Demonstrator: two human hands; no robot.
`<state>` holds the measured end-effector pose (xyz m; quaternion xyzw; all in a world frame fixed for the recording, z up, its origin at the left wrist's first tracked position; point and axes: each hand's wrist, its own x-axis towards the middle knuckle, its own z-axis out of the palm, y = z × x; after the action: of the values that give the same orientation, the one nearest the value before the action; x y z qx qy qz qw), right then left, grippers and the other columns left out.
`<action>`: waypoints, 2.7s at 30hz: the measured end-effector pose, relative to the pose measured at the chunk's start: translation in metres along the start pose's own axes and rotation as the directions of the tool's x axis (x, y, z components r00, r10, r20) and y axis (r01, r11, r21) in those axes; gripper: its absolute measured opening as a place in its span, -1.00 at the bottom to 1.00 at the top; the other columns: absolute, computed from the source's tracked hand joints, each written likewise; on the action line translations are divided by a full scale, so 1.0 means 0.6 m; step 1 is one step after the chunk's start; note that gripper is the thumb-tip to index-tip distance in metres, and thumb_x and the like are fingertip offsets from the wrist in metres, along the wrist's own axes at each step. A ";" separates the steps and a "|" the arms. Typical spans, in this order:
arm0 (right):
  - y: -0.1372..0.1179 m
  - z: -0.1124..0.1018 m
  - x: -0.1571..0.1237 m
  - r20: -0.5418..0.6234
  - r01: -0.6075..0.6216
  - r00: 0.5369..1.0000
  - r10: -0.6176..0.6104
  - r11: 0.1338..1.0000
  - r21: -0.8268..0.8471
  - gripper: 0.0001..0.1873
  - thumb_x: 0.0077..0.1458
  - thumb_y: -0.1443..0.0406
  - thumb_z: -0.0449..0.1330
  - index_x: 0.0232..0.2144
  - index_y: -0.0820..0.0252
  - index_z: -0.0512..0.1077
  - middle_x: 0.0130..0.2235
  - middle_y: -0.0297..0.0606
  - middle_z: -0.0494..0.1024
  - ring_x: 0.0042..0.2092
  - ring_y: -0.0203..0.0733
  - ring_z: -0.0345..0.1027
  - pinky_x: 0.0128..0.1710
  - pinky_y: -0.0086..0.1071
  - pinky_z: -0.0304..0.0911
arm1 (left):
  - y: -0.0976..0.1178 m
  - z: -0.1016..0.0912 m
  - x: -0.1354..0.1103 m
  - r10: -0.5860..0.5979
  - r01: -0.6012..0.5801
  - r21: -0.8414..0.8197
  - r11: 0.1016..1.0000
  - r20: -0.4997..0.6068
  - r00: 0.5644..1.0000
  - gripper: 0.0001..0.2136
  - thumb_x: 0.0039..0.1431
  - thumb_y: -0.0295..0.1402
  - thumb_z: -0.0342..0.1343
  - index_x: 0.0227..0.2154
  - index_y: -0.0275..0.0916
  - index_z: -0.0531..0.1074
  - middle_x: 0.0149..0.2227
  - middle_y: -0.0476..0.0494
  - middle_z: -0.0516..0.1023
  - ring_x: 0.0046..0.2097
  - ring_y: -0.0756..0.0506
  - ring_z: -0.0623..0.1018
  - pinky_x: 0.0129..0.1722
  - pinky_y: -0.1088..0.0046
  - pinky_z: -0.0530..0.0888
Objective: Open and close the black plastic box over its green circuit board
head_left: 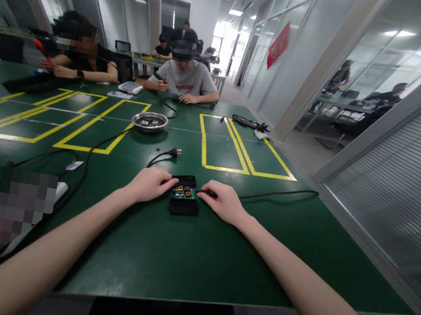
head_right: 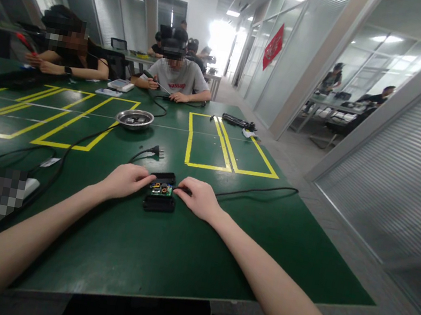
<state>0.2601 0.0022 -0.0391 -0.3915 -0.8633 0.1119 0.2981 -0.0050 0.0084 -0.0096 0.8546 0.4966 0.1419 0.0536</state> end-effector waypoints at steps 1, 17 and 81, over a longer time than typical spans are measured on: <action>-0.001 -0.001 0.000 -0.006 0.006 1.000 -0.006 1.000 0.000 -0.87 0.26 0.25 0.25 -0.34 0.16 0.50 -0.31 -0.25 0.58 -0.31 -0.21 0.44 -0.30 -0.40 0.24 | 0.003 -0.002 0.000 -0.005 0.005 0.001 1.000 0.005 1.000 -0.51 0.38 -0.09 -0.12 -0.63 -0.21 0.35 -0.56 -0.09 0.45 -0.48 -0.07 0.36 -0.46 0.40 0.10; -0.027 -0.023 -0.015 -0.051 0.215 0.976 -0.213 0.976 0.045 -0.70 0.33 0.27 0.09 -0.43 0.17 0.49 -0.43 -0.25 0.53 -0.41 -0.25 0.38 -0.39 -0.40 0.22 | 0.022 -0.024 -0.014 0.110 -0.106 -0.073 0.992 0.054 0.993 -0.59 0.28 -0.21 -0.03 -0.69 -0.21 0.24 -0.70 0.03 0.27 -0.60 0.01 0.23 -0.48 0.45 0.11; -0.016 -0.028 0.000 0.200 -0.086 0.980 0.017 0.936 0.342 -0.78 0.24 0.25 0.22 -0.13 0.21 0.59 -0.32 -0.26 0.58 -0.32 -0.23 0.40 -0.27 -0.36 0.28 | 0.030 0.007 -0.007 -0.213 0.210 -0.177 0.962 -0.002 0.977 -0.75 0.28 -0.24 0.05 -0.09 -0.18 0.52 -0.49 0.02 0.55 -0.43 -0.09 0.52 -0.43 0.44 0.25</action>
<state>0.2645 -0.0048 -0.0219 -0.3422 -0.8442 0.3085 0.2740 0.0094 -0.0042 -0.0099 0.7871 0.5711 0.1874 0.1385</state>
